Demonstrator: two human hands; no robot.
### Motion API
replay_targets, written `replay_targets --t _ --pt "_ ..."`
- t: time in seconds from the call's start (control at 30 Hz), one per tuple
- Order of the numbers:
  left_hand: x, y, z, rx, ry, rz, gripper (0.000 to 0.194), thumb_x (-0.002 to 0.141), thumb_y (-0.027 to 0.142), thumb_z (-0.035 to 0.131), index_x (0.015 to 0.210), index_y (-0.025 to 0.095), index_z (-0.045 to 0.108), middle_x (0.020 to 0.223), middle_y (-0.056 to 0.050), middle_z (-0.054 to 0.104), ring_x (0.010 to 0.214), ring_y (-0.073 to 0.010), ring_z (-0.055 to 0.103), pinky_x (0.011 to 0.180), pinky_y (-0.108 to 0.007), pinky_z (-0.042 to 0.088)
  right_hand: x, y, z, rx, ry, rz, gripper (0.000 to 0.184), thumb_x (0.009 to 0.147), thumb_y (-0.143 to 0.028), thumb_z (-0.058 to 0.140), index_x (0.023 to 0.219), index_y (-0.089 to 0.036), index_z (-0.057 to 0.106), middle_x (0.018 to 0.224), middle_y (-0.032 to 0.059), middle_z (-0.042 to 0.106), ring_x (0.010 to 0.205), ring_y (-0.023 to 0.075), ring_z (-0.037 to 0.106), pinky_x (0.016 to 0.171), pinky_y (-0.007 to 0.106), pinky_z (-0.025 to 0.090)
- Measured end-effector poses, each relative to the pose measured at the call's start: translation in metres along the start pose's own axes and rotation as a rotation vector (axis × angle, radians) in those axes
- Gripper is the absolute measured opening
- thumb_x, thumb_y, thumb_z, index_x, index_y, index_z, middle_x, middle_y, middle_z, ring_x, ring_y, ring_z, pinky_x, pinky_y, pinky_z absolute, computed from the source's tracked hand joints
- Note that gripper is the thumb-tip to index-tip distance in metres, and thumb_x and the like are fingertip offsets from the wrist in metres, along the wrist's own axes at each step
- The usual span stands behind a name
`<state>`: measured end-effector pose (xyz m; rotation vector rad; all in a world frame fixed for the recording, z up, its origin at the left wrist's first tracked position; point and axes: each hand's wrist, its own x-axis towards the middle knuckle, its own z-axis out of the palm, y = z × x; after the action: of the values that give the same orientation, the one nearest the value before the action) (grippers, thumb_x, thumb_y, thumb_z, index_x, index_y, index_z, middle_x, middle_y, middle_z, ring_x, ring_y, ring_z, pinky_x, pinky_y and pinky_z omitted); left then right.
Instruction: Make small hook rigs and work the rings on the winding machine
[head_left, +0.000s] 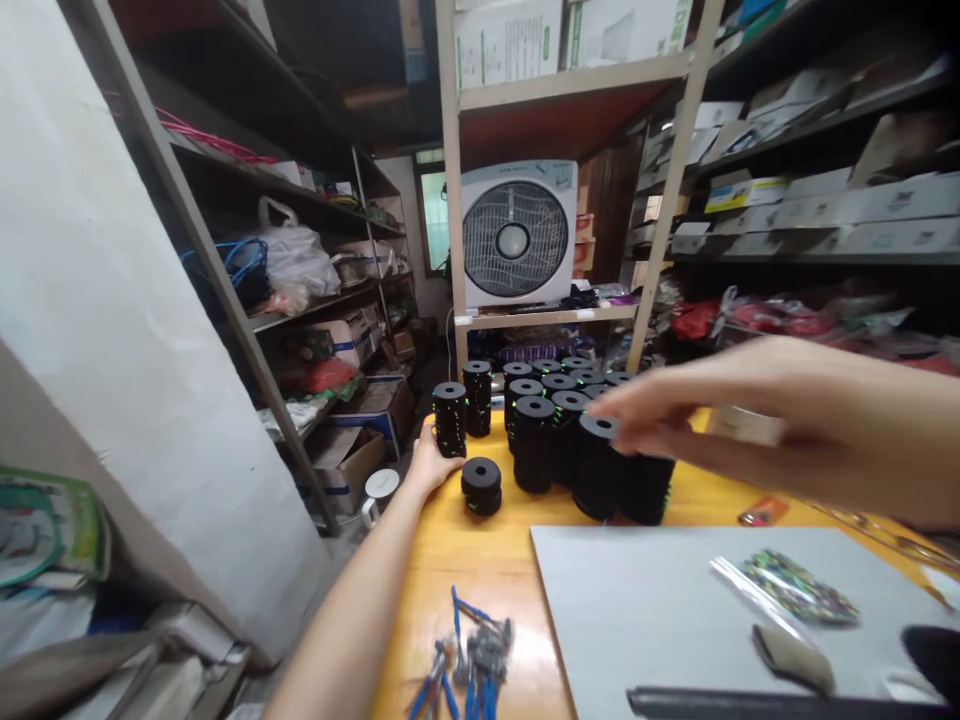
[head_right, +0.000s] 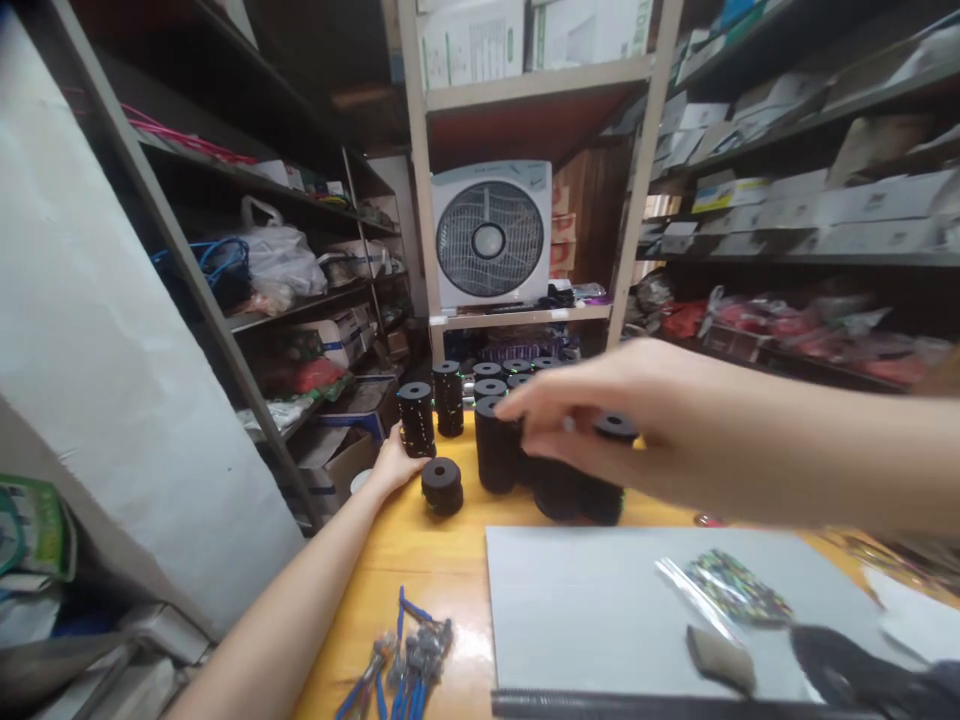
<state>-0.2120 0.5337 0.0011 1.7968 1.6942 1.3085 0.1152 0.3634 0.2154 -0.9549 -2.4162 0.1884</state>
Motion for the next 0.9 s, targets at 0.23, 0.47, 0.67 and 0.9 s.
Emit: replay_targets --t 0.23,0.47,0.67,0.9 --pt "0.014 0.007 0.012 -0.085 -0.091 0.025 0.039 0.082 0.024 0.065 0.117 0.011 0.053 0.103 -0.009 0.06 0.095 -0.0198 0.059 0.087 -0.042 0.048 0.168 0.016 0.044 -0.446 -0.403 -0.122 0.068 0.079 -0.023 0.064 0.141 -0.008 0.04 0.132 0.0134 0.051 0.116 0.0254 0.052 0.092 0.03 0.045" --pt "0.018 0.002 0.022 -0.215 -0.168 0.001 0.036 0.085 0.023 0.061 0.118 0.011 0.053 0.106 -0.009 0.059 0.094 -0.0187 0.06 0.082 -0.039 0.051 0.221 0.035 0.115 -0.589 -0.528 -0.207 0.113 0.05 -0.021 0.083 0.146 0.001 0.028 0.131 0.0262 0.047 0.122 0.0409 0.039 0.098 0.047 0.038" --pt "0.02 -0.003 0.029 -0.317 -0.217 -0.03 0.04 0.085 0.021 0.062 0.122 0.011 0.05 0.1 -0.008 0.062 0.084 -0.0163 0.063 0.077 -0.035 0.054 0.243 0.043 0.126 -0.492 -0.594 -0.284 0.112 0.035 -0.025 0.089 0.138 -0.011 0.047 0.134 0.0196 0.048 0.125 0.0416 0.039 0.106 0.049 0.029" --pt "0.023 -0.005 0.04 -0.352 -0.215 -0.01 0.033 0.088 0.026 0.058 0.117 0.01 0.054 0.104 -0.009 0.06 0.089 -0.0169 0.061 0.079 -0.036 0.052 0.276 0.043 0.075 -0.268 -0.44 -0.142 0.058 0.096 -0.029 0.035 0.148 -0.007 0.025 0.145 0.012 0.039 0.128 0.0176 0.044 0.1 0.027 0.041"
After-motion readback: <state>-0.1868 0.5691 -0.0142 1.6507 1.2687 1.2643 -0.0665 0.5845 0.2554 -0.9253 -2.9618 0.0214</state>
